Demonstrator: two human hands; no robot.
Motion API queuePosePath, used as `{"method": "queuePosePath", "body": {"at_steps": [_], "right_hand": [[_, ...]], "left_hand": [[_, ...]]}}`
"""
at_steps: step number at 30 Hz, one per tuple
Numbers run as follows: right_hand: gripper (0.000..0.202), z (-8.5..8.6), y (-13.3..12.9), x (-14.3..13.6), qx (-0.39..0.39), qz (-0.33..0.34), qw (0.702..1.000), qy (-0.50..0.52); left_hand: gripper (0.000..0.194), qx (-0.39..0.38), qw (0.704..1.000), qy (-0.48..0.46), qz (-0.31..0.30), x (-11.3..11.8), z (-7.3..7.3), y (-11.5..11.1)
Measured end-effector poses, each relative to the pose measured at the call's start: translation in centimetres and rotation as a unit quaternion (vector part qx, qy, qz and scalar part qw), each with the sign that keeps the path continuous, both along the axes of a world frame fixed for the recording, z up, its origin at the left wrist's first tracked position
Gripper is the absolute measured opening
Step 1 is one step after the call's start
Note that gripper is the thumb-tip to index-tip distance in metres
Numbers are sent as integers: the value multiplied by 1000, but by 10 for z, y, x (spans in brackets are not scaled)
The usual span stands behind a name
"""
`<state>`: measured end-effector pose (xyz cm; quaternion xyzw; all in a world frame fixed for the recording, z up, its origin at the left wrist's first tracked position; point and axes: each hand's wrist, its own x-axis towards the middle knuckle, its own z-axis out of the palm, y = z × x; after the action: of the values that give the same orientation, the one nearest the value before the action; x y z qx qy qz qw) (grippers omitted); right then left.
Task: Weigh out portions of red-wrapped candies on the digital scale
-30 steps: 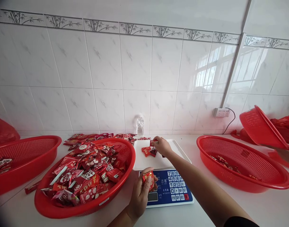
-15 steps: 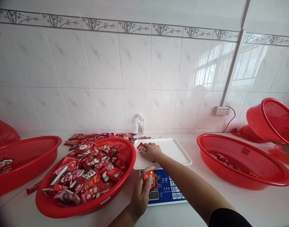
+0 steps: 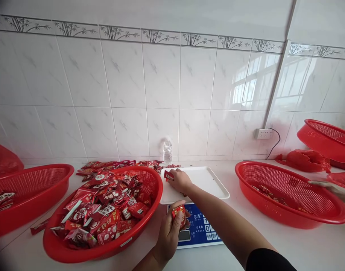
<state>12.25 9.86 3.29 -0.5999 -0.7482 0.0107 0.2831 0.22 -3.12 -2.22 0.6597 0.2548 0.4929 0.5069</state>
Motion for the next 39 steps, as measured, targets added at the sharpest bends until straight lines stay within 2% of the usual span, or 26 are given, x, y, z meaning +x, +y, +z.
{"method": "queuePosePath", "body": {"at_steps": [6, 11, 19, 25, 31, 35, 39], "right_hand": [[21, 10, 8, 9, 17, -48, 995, 86], [20, 16, 4, 23, 25, -75, 988, 134], [18, 20, -2, 18, 68, -81, 982, 157], [21, 39, -4, 26, 117, -85, 973, 180], [26, 70, -22, 71, 175, -117, 961, 180], [27, 89, -42, 115, 219, -166, 947, 164], [29, 99, -73, 166, 251, -234, 929, 137]], "left_hand": [[45, 2, 1000, 0, 4, 1, 1, -1], [44, 1, 1000, -1, -3, 0, 3, -1], [44, 0, 1000, 0, -1, 0, 2, -1], [44, 2, 1000, 4, 0, 0, 0, 3], [45, -10, 1000, -18, 10, 3, 7, 0], [46, -21, 999, -22, 16, 4, 12, -2], [45, -9, 999, -26, 23, 4, 9, 3]]}}
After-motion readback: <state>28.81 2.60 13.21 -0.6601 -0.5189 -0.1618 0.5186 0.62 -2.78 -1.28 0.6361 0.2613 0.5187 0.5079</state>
